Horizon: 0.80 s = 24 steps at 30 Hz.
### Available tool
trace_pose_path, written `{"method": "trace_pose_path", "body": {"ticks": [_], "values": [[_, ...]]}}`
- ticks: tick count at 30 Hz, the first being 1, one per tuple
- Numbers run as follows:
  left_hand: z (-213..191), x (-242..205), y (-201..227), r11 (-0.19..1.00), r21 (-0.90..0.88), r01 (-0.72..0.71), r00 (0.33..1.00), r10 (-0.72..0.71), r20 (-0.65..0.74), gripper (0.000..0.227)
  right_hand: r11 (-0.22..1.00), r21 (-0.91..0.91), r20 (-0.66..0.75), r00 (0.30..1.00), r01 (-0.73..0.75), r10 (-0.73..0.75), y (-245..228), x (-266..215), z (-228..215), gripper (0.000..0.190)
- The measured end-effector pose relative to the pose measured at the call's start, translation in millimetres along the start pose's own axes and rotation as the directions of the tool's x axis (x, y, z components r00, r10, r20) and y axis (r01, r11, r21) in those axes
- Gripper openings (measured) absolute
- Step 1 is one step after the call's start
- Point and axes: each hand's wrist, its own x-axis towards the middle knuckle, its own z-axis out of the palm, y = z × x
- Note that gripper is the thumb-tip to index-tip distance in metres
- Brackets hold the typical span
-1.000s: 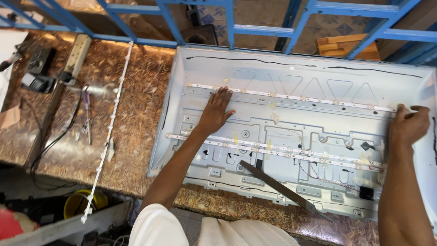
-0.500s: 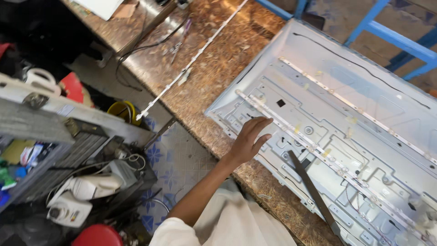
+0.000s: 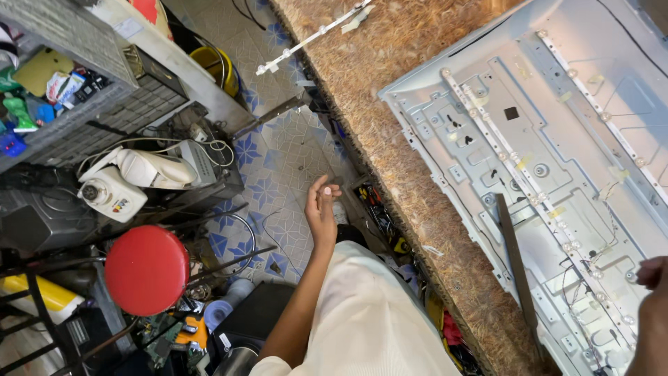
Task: The person places LED light strips onto the back of a flat panel and secures them with pieces of masking tape. The person retrieves tape from a drawer, tears off small pieces, and applies them at intervals along the strips to hold them in place.
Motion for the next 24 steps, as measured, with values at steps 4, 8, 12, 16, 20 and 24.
{"method": "trace_pose_path", "body": {"ticks": [4,8,12,16,20,24], "values": [[-37,23,-7,0.995,-0.029,0.094,0.996,-0.094,0.011,0.045,0.996,0.072,0.044,0.998,0.049,-0.052,-287,-96,67,0.037],[-74,58,-19,0.991,0.000,0.133,0.988,-0.133,0.077,0.049,0.992,0.001,0.123,0.984,0.127,-0.126,-398,-157,111,0.027],[-111,95,-19,0.984,0.047,0.170,0.966,-0.176,0.191,0.050,0.999,0.026,0.130,0.990,0.045,-0.048,-428,-185,168,0.032],[-163,134,-33,0.976,0.132,0.171,0.923,-0.206,0.325,0.040,1.000,0.023,0.202,0.979,0.016,-0.020,-432,-219,240,0.034],[-221,173,-71,0.959,0.237,0.156,0.881,-0.243,0.405,0.032,0.981,-0.112,0.430,0.882,-0.158,0.191,-434,-256,307,0.041],[-273,194,-119,0.913,0.365,0.181,0.859,-0.328,0.394,0.033,0.907,-0.353,0.559,0.726,-0.231,0.402,-387,-300,347,0.033]]}}
